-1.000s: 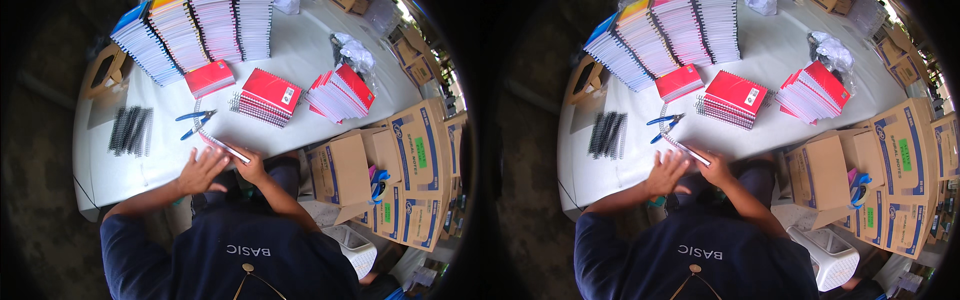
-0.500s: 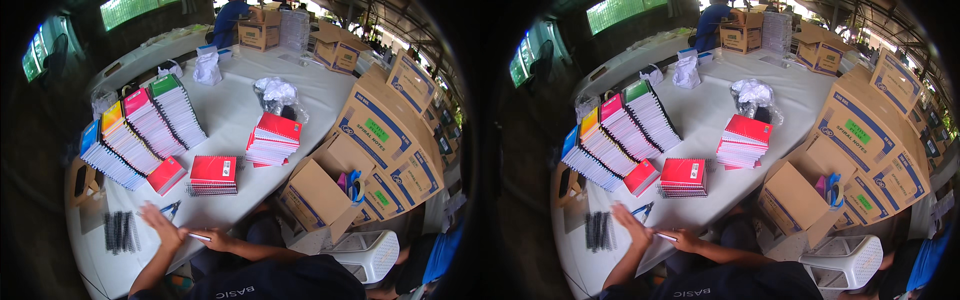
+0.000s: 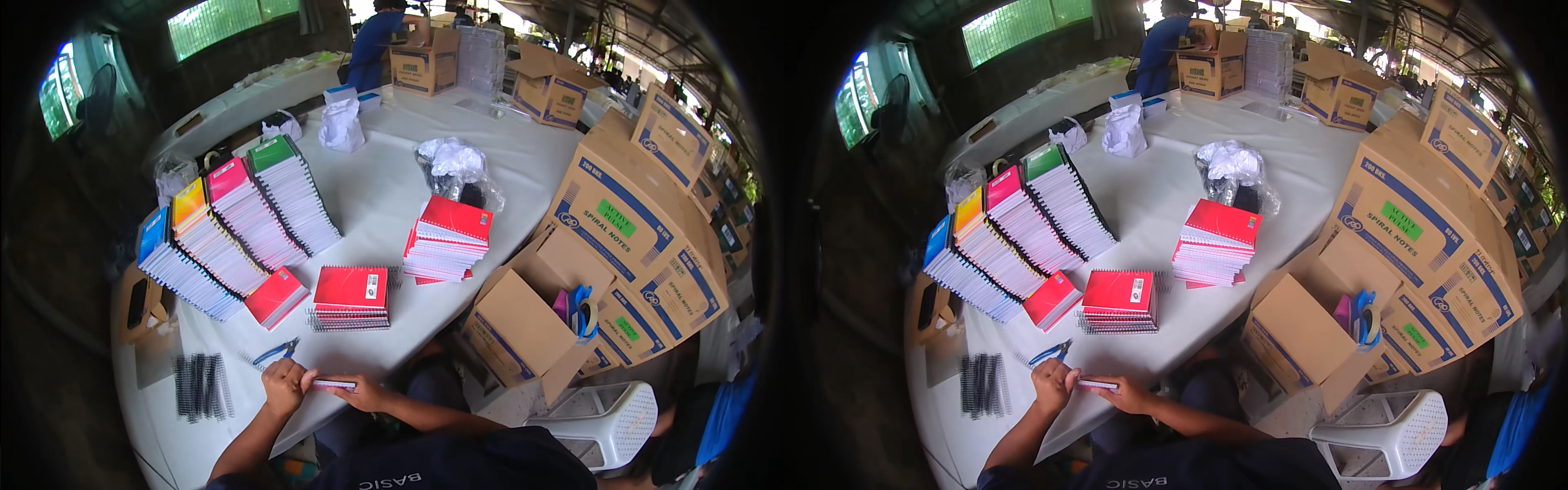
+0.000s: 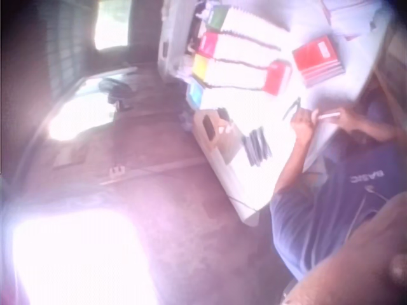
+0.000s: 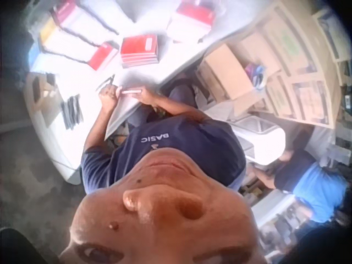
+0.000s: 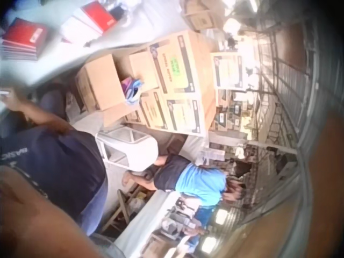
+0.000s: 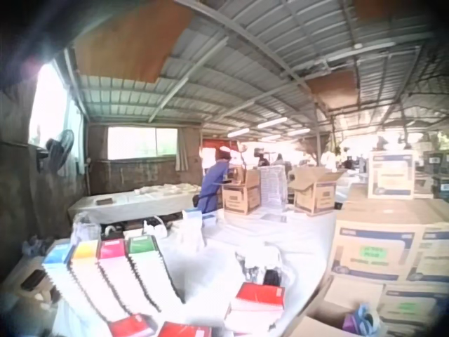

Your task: The person inserts a spiral binding into the punched holes of a notebook, twists the wire to secure it, and then places the assembled notebook onto a stack.

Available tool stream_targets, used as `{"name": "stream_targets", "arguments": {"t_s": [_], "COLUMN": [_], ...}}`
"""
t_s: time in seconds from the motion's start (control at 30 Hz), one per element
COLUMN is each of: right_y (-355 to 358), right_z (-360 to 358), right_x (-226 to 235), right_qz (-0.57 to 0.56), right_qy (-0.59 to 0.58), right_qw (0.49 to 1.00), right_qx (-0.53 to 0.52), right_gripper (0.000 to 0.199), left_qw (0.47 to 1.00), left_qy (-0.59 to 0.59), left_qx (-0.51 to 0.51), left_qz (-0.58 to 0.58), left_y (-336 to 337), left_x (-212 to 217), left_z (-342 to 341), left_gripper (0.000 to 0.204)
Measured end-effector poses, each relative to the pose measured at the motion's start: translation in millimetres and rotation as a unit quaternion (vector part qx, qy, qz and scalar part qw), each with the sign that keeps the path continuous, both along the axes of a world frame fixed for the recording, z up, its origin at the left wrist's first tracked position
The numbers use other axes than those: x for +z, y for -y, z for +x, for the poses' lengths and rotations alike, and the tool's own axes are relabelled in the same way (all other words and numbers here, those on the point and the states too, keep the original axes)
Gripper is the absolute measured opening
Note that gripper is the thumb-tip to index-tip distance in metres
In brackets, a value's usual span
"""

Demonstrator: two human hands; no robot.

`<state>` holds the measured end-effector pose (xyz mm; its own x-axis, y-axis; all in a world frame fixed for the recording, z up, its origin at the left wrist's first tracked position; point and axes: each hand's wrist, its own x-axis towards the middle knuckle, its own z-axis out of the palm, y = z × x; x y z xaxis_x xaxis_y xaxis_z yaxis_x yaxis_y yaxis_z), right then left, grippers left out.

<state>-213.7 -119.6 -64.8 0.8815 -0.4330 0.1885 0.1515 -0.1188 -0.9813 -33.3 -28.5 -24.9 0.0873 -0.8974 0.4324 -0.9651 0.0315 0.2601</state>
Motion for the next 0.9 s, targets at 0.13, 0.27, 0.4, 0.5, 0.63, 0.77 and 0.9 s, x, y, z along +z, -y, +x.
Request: {"name": "stream_targets", "arguments": {"t_s": [0.13, 0.27, 0.4, 0.5, 0.63, 0.77, 0.9], "right_y": [-10, -11, -19, -16, -23, -25, -15], "right_z": [2, 0, 5, 2, 7, 11, 6], "right_x": [-11, -7, -12, -22, -17, -28, -10], "right_qz": [-0.024, -0.117, -0.129, -0.148, -0.168, -0.139, -0.148], "right_qy": [0.052, 0.07, 0.052, 0.059, 0.074, 0.063, 0.078], "right_qw": [0.996, 0.988, 0.989, 0.984, 0.982, 0.987, 0.984], "right_qx": [-0.07, -0.074, -0.056, -0.085, -0.043, -0.059, -0.059], "right_gripper": [0.032, 0.038, 0.044, 0.045, 0.043, 0.042, 0.044], "left_qw": [0.995, 0.96, 0.981, 0.988, 0.973, 0.996, 0.963], "left_qy": [0.051, 0.103, 0.064, 0.136, 0.196, 0.021, 0.216], "left_qx": [0.011, 0.069, 0.075, -0.066, -0.028, -0.075, -0.041], "left_qz": [-0.087, -0.251, -0.166, 0.046, -0.12, -0.032, -0.155], "left_y": [8, 16, -9, -54, -31, -40, -24], "left_x": [12, 18, -32, -48, -28, -70, -38], "left_z": [-19, -8, -9, -36, -19, -29, -31], "left_gripper": [0.034, 0.069, 0.1, 0.106, 0.109, 0.113, 0.118]}}
